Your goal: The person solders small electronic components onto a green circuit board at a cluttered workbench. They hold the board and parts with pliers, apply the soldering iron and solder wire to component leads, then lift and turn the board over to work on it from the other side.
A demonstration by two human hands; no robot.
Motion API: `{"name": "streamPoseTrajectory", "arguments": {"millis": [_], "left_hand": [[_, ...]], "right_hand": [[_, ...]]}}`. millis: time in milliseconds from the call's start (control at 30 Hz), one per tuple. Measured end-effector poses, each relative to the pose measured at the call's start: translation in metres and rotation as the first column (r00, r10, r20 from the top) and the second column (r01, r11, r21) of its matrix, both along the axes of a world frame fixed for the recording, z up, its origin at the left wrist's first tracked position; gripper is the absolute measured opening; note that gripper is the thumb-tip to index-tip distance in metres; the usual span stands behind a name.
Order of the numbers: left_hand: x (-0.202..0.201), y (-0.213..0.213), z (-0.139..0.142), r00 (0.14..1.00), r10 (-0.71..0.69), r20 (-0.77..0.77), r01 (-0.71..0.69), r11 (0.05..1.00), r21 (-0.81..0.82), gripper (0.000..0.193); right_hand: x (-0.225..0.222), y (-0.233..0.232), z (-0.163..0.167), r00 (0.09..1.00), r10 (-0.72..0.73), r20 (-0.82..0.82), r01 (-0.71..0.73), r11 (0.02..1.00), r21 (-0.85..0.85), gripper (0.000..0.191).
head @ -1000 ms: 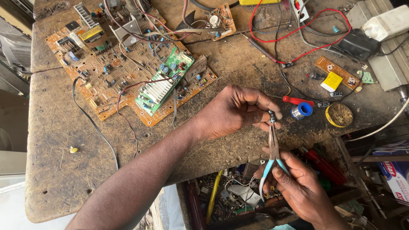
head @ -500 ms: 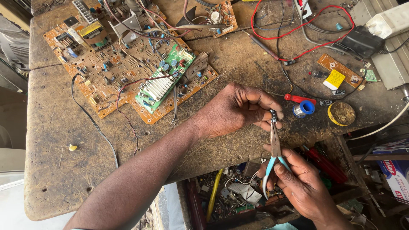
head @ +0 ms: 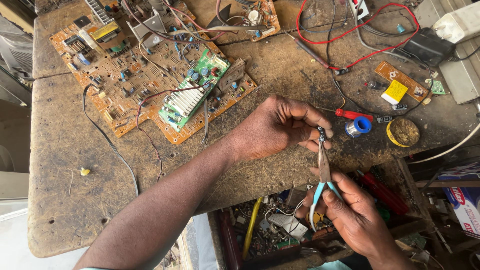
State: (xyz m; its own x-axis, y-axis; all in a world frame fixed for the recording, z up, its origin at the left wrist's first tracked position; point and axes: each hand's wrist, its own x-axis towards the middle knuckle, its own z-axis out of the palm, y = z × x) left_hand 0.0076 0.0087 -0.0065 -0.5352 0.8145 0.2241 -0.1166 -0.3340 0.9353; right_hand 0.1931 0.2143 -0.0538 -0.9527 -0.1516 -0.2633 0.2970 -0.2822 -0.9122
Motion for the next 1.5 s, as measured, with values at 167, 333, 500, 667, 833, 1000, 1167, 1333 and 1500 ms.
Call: {"name": "streamPoseTrajectory", "arguments": {"millis": [167, 333, 500, 667, 833, 1000, 1167, 1333, 1500], "left_hand": [[0.0, 0.001, -0.002, 1.0, 0.007, 0.003, -0.007, 1.0, 0.011, 0.026], [0.0, 0.003, -0.005, 1.0, 0.023, -0.009, -0.023, 1.0, 0.006, 0.022], [0.0, 0.004, -0.007, 0.997, 0.041, -0.059, -0.042, 0.999, -0.014, 0.021], [0.0, 0.004, -0.005, 0.998, 0.048, -0.051, -0.05, 0.998, -0.034, 0.019], [0.0, 0.003, -0.002, 0.996, 0.065, -0.062, -0.068, 0.997, -0.035, 0.019], [0.0, 0.002, -0.003, 0.994, 0.079, -0.077, -0.081, 0.996, -0.029, 0.019], [-0.001, 0.004, -0.005, 0.994, 0.078, -0.072, -0.081, 0.996, -0.042, 0.022], [-0.001, 0.006, -0.006, 0.993, 0.085, -0.085, -0.09, 0.994, -0.058, 0.021], [-0.001, 0.005, -0.005, 0.989, 0.099, -0.108, -0.109, 0.99, -0.087, 0.021]], "right_hand": [[-0.001, -0.001, 0.0, 0.998, 0.038, -0.053, -0.046, 0.986, -0.16, 0.05], [-0.001, -0.002, 0.0, 0.997, 0.053, -0.063, -0.063, 0.984, -0.167, 0.049], [0.001, -0.001, 0.003, 1.0, 0.022, -0.003, -0.023, 0.995, -0.095, 0.05], [0.0, 0.0, 0.004, 0.999, 0.019, 0.027, -0.016, 0.996, -0.089, 0.049], [0.0, -0.002, 0.002, 1.0, -0.012, 0.021, 0.012, 1.0, 0.022, 0.051], [0.0, 0.005, 0.004, 0.999, -0.008, 0.049, 0.005, 0.998, 0.056, 0.053], [-0.002, 0.009, 0.002, 0.998, -0.001, 0.067, -0.003, 0.999, 0.053, 0.053], [-0.002, 0.009, 0.002, 0.998, 0.003, 0.065, -0.006, 0.999, 0.051, 0.052], [-0.005, 0.007, 0.002, 0.999, -0.002, 0.033, -0.001, 0.997, 0.077, 0.052]]}}
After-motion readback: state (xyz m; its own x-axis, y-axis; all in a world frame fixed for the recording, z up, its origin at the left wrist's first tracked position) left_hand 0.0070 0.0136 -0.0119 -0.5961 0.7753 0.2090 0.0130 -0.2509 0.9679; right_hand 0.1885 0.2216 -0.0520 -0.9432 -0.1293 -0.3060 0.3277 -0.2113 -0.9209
